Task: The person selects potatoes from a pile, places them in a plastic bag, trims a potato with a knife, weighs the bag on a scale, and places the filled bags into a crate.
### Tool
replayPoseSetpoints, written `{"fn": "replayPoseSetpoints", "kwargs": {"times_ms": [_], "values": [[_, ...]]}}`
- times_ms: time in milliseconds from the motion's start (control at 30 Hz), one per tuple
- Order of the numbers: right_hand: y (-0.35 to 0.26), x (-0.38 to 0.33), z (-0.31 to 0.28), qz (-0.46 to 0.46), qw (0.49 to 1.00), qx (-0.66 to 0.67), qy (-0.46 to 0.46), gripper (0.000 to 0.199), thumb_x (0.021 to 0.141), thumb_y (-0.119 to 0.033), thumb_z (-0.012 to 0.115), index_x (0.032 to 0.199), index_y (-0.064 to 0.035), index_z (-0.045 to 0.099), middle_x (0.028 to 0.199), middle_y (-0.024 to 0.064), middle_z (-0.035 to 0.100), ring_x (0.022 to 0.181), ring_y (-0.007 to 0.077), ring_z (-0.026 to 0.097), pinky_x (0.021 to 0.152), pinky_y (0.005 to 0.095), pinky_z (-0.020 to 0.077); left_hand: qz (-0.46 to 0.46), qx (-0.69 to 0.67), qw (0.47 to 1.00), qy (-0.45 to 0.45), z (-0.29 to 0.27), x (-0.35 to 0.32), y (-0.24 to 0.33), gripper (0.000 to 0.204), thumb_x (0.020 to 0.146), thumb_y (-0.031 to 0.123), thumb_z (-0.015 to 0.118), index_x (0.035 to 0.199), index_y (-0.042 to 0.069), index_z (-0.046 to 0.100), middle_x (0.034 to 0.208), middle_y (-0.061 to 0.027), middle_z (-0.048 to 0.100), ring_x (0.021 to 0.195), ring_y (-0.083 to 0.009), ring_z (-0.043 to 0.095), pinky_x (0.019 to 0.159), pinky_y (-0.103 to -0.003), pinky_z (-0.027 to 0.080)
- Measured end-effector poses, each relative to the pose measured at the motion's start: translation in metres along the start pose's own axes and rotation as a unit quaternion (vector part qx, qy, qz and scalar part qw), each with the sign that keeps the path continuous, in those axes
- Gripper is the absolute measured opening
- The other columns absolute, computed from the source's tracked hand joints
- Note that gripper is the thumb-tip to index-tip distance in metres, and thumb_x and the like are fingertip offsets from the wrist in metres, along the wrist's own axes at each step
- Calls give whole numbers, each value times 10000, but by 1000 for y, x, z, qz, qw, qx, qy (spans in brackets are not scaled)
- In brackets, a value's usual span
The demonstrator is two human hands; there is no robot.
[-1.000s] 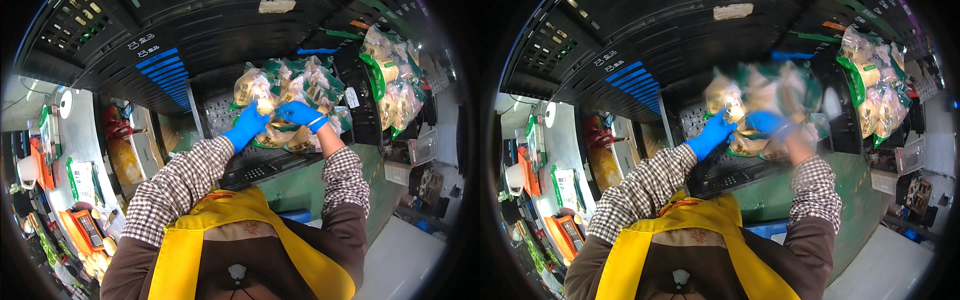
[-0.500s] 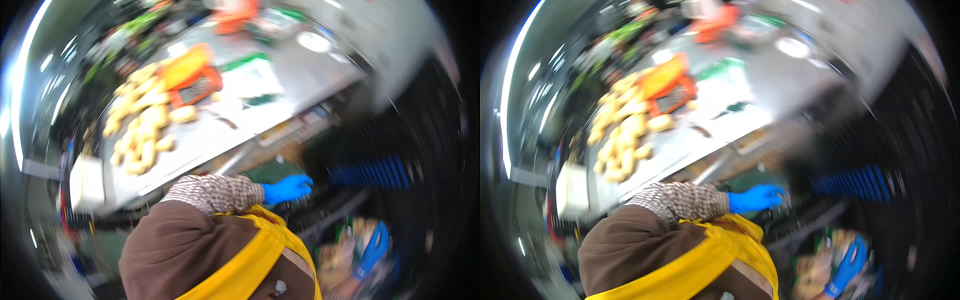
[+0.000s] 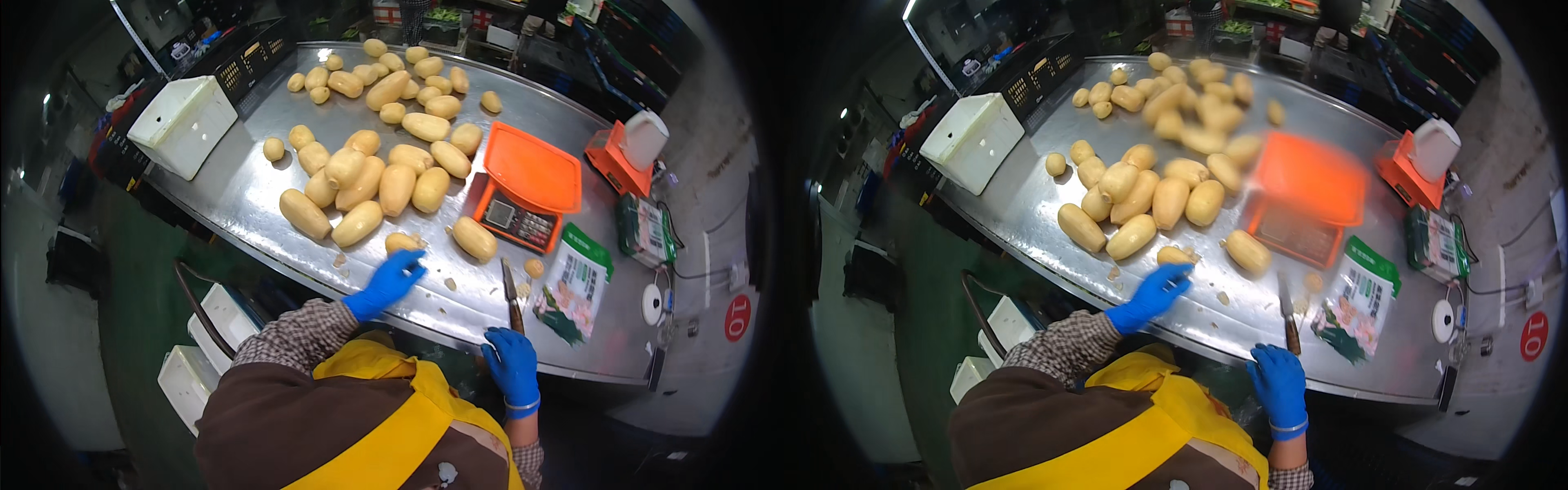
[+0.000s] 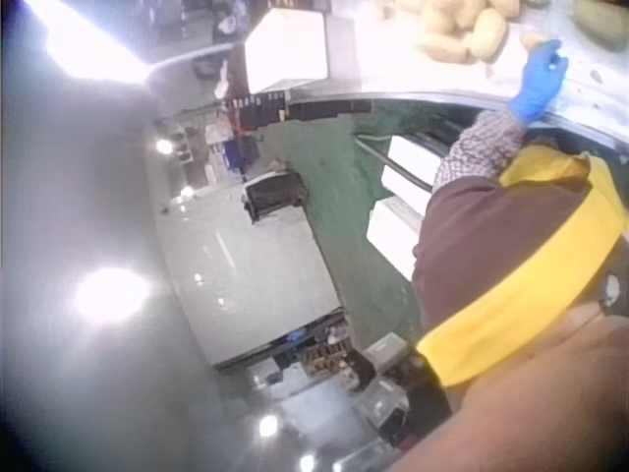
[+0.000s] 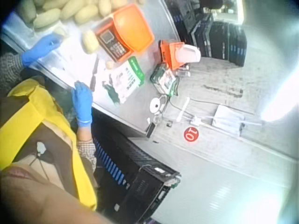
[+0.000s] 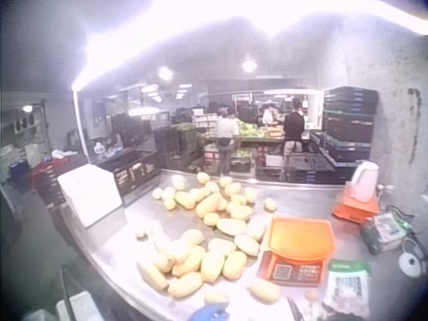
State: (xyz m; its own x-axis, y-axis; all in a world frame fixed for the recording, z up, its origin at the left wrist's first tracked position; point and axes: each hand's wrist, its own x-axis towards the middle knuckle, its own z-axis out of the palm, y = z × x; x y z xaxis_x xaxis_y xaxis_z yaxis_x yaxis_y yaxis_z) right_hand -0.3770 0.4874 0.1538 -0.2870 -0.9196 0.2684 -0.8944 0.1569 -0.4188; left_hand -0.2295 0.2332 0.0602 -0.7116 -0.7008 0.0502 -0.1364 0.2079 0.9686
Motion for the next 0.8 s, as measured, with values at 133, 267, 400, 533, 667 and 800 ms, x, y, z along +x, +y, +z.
{"fn": "replayPoseSetpoints", "kwargs": {"times_ms": [133,267,400,533,667,800], "values": [[-4,88,44,-49,994,56,-75,216,779,-178,655,961,-62,639,964,121,649,840,303,614,728,364,496,42,127,966,219,-129,41,-31,418,798,149,697,1175,47,546,987,-77,571,896,-192,564,775,-305,460],[-1,170,91,-59,981,120,-144,364,833,-246,614,1149,-69,578,1125,157,601,978,332,593,825,377,486,12,161,938,307,-192,62,-37,431,798,87,685,1199,48,532,975,-82,563,880,-185,553,770,-293,455],[-9,268,146,-48,991,119,-43,600,817,-237,632,1340,-80,383,1280,239,461,1094,384,517,910,406,440,76,104,957,260,-183,84,-44,441,803,61,673,1220,60,528,977,-85,561,876,-180,553,766,-283,462],[-14,345,205,7,999,-50,20,722,732,-410,689,1304,-55,428,1182,235,524,1084,387,500,968,428,369,70,121,976,164,-143,96,-22,456,808,60,661,1240,62,515,979,-88,565,902,-201,565,776,-300,464],[-19,363,221,80,992,-63,-68,792,645,-417,754,1277,-60,438,1212,228,491,1119,379,466,967,438,362,26,86,986,144,-134,84,-33,508,787,54,671,1266,75,503,991,-79,562,915,-191,555,798,-303,453],[-16,326,212,-5,986,165,-13,828,589,-257,816,1279,-63,401,1288,208,395,1176,383,409,1012,444,343,-25,87,988,127,-131,71,-40,675,771,138,714,1356,59,387,1179,-147,503,1037,-265,532,887,-347,440]]}}
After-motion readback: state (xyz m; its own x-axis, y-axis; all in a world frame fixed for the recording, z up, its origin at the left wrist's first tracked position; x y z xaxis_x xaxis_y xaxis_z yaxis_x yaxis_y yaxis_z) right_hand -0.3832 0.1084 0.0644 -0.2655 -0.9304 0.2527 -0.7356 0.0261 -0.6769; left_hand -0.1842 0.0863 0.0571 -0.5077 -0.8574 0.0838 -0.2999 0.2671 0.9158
